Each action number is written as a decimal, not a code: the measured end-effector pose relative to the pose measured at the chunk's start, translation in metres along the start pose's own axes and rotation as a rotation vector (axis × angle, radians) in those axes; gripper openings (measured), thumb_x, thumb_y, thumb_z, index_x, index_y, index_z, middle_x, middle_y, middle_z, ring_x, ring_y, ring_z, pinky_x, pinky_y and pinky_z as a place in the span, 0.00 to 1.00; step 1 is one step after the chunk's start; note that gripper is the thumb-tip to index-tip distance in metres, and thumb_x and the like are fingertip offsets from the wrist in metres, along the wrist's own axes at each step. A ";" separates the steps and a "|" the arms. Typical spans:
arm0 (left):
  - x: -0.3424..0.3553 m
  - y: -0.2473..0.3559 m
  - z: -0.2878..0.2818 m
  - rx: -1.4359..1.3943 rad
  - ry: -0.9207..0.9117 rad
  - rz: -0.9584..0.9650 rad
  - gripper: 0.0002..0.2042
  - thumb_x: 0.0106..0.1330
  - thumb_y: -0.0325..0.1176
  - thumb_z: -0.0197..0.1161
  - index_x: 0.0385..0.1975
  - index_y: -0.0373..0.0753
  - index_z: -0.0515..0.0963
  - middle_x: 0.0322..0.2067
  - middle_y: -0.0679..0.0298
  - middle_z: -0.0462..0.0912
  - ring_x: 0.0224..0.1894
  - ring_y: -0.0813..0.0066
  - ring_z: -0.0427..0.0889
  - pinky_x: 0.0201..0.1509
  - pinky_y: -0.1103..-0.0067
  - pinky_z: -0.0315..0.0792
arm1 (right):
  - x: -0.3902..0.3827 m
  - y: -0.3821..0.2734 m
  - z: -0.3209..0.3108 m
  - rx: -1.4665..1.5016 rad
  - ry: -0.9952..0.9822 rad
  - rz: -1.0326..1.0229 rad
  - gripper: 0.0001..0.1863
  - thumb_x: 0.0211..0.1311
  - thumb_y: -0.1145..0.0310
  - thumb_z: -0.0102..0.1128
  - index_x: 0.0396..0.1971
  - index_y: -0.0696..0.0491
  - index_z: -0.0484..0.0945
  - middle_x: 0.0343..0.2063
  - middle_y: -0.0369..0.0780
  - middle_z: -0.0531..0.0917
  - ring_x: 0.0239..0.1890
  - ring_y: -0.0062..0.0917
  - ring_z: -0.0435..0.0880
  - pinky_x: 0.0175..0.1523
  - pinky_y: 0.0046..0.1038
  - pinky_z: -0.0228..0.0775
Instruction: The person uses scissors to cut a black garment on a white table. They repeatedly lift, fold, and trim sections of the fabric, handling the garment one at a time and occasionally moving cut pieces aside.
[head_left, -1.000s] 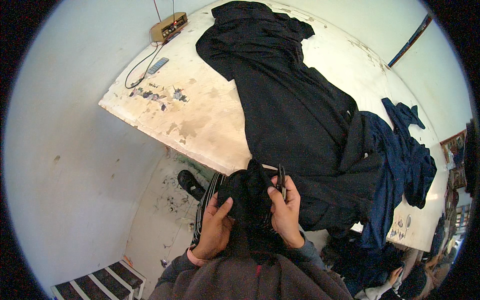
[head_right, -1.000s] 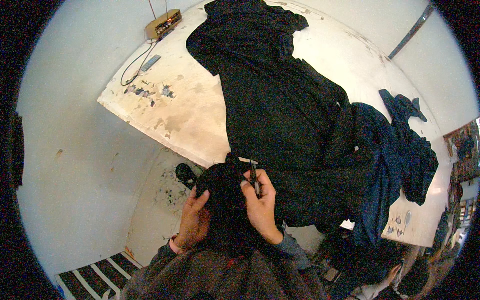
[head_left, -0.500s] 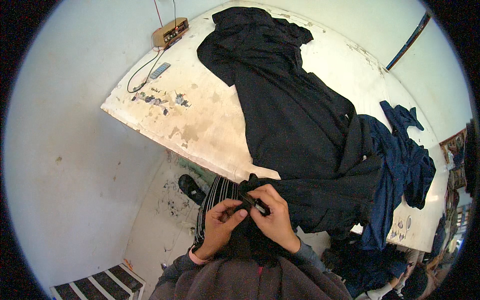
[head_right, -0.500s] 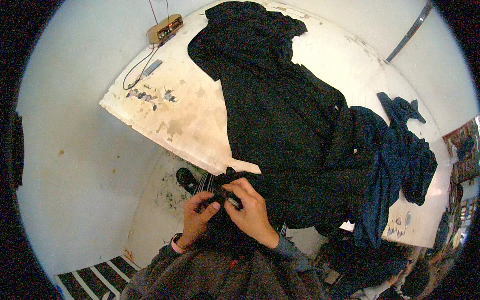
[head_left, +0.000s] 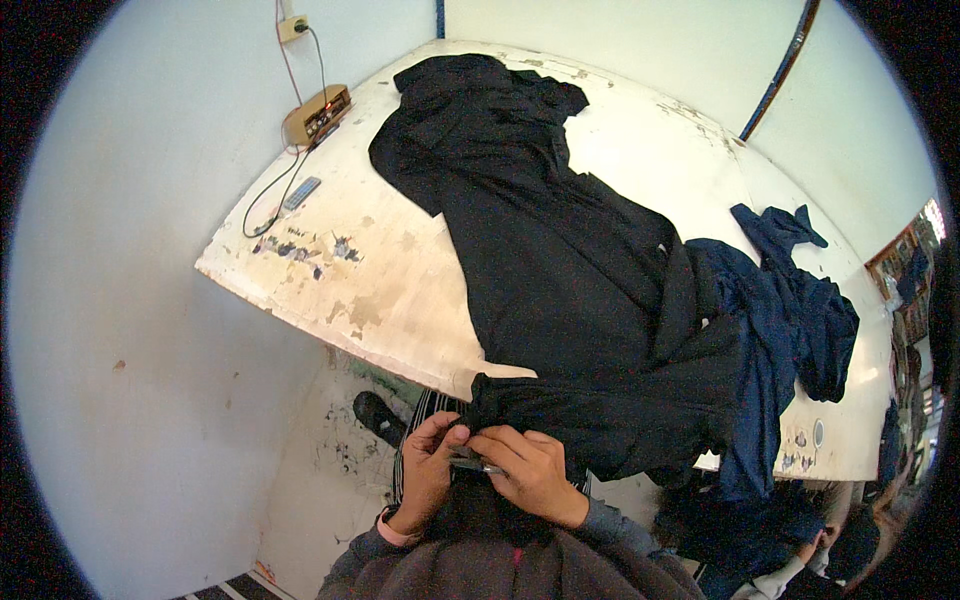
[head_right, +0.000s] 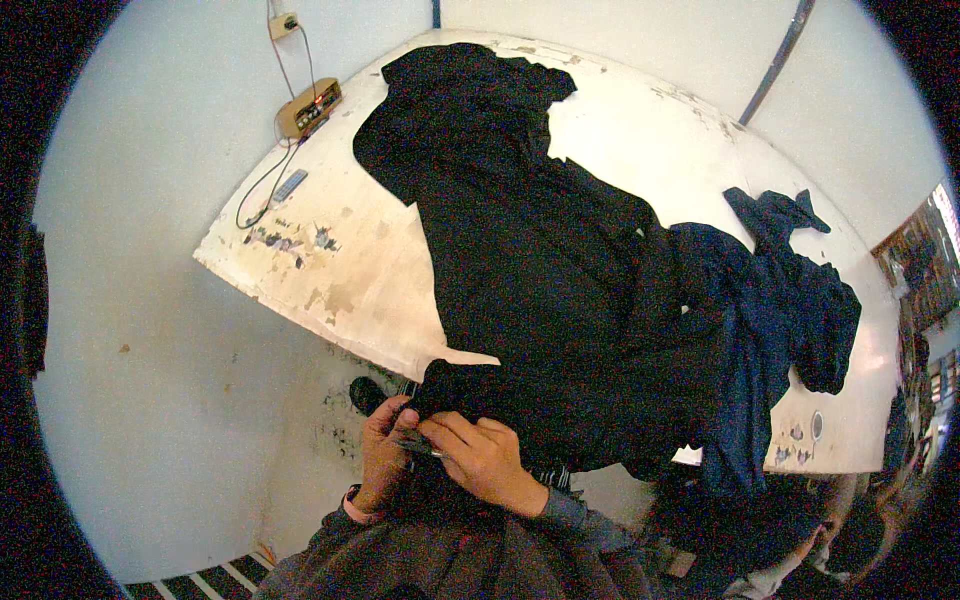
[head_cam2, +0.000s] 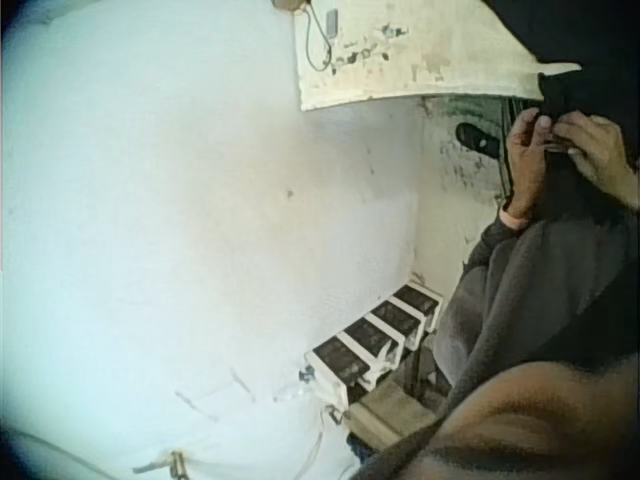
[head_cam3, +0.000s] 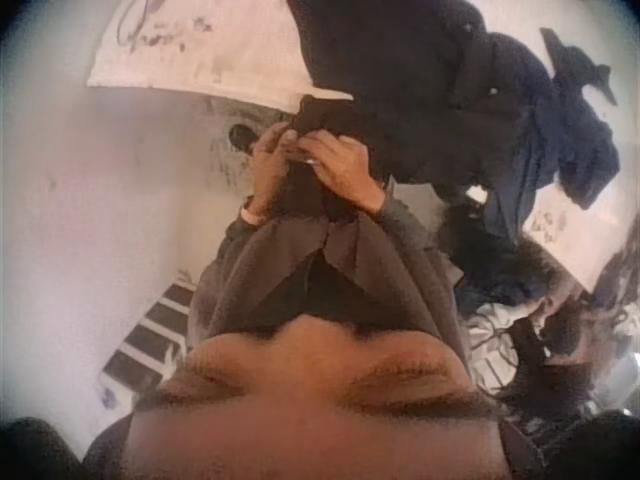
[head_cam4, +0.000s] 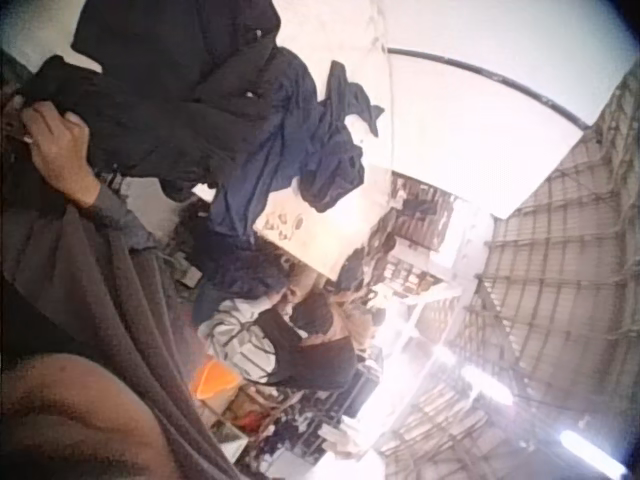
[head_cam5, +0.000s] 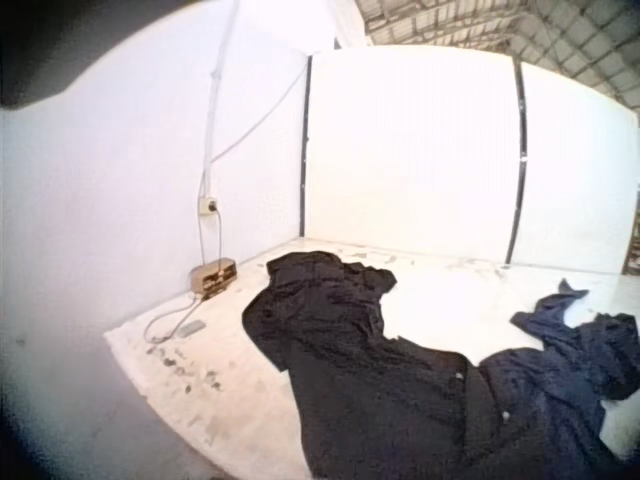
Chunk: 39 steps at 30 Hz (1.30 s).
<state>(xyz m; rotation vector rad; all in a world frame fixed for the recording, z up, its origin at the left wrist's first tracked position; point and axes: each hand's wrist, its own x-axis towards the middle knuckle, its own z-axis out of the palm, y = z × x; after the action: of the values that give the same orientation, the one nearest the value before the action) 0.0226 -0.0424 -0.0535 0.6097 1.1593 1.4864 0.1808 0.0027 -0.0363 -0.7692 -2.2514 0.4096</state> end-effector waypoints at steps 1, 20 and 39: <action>0.004 -0.003 -0.003 -0.012 -0.036 -0.018 0.08 0.69 0.32 0.68 0.41 0.35 0.80 0.35 0.73 0.81 0.38 0.86 0.75 0.43 0.86 0.69 | 0.000 0.000 -0.001 -0.040 0.003 0.003 0.23 0.47 0.71 0.67 0.49 0.46 0.81 0.44 0.31 0.84 0.26 0.23 0.80 0.30 0.25 0.71; 0.032 0.026 -0.020 0.269 -0.653 -0.245 0.09 0.72 0.34 0.65 0.36 0.34 0.82 0.34 0.72 0.78 0.38 0.86 0.71 0.46 0.84 0.65 | -0.005 0.013 -0.044 -0.326 -0.010 -0.437 0.14 0.55 0.64 0.64 0.43 0.40 0.85 0.45 0.26 0.84 0.25 0.12 0.72 0.30 0.18 0.60; 0.034 0.041 -0.019 0.786 -0.654 0.245 0.09 0.57 0.28 0.75 0.37 0.37 0.87 0.37 0.62 0.87 0.42 0.67 0.84 0.49 0.74 0.76 | -0.017 0.032 -0.026 -0.073 -0.083 -0.237 0.14 0.57 0.65 0.63 0.45 0.45 0.84 0.53 0.32 0.84 0.29 0.15 0.80 0.32 0.21 0.67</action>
<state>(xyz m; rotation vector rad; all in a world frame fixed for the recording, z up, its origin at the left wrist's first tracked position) -0.0208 -0.0134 -0.0312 1.6794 1.1276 0.8457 0.2222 0.0189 -0.0428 -0.5214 -2.4121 0.2508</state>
